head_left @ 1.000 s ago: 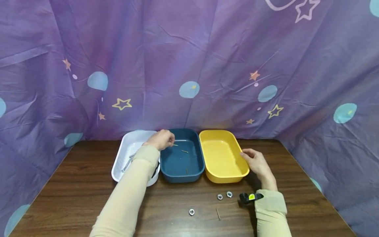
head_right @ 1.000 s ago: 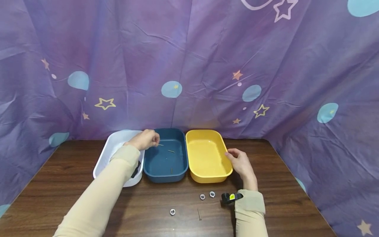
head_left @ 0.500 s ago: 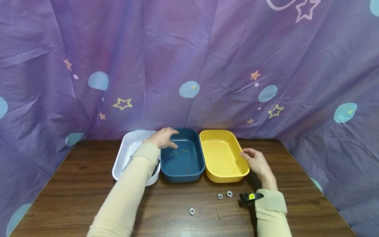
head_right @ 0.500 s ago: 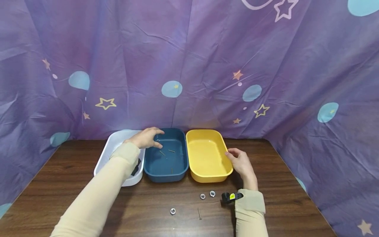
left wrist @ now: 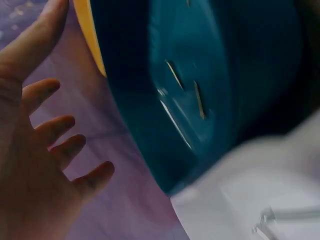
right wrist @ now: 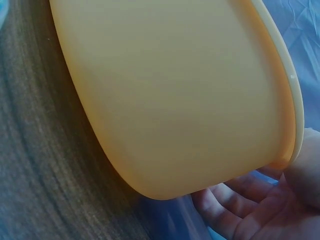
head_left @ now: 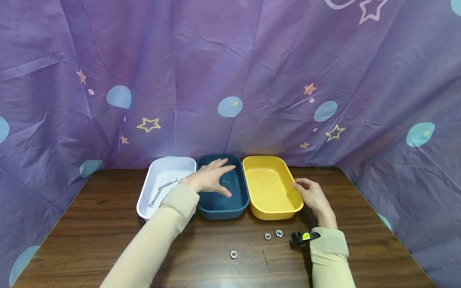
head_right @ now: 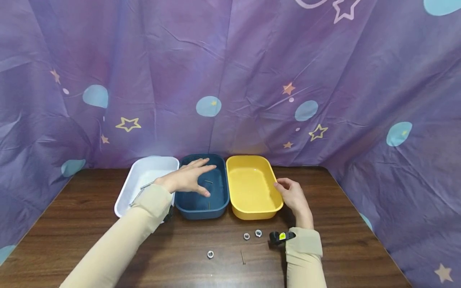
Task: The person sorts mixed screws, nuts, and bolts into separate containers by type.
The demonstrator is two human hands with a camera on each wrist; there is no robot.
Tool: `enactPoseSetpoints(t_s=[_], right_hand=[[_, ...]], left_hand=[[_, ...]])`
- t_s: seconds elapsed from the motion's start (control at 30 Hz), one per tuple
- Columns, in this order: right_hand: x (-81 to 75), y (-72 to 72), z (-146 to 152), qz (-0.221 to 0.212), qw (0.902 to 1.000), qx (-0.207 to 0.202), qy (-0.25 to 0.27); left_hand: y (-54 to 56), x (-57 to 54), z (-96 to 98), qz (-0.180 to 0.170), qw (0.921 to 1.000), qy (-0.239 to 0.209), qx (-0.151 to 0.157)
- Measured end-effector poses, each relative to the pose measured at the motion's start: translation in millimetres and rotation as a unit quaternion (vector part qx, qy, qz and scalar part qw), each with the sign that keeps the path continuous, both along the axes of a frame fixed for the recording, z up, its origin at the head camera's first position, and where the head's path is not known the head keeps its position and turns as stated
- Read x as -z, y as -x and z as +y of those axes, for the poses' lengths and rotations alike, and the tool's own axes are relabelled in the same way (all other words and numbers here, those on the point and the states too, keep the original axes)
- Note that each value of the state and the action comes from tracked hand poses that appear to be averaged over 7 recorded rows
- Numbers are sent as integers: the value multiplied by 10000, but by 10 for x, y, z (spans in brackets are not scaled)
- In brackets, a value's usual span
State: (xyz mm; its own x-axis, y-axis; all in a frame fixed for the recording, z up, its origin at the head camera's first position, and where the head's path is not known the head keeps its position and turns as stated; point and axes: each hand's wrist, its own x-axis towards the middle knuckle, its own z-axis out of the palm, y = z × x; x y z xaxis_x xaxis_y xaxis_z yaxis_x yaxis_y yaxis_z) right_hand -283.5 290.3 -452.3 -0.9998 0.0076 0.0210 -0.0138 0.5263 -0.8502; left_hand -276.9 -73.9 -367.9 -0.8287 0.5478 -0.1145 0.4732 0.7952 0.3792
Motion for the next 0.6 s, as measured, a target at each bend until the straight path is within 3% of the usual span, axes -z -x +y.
enactPoseSetpoints(t_s=[0.13,0.33,0.6], right_hand=[[-7,-11,-8,-1,10000,-27,77],[-24,-18,-26,18,9999,-50,85],[-42,-19,-18,-91,9999,18,52]], left_hand=[[-234,53,86,411,9983,-135,380],[-577,170,212,1079,9885,-436,970],[-880,279,421,1594,9718,-795,1542]])
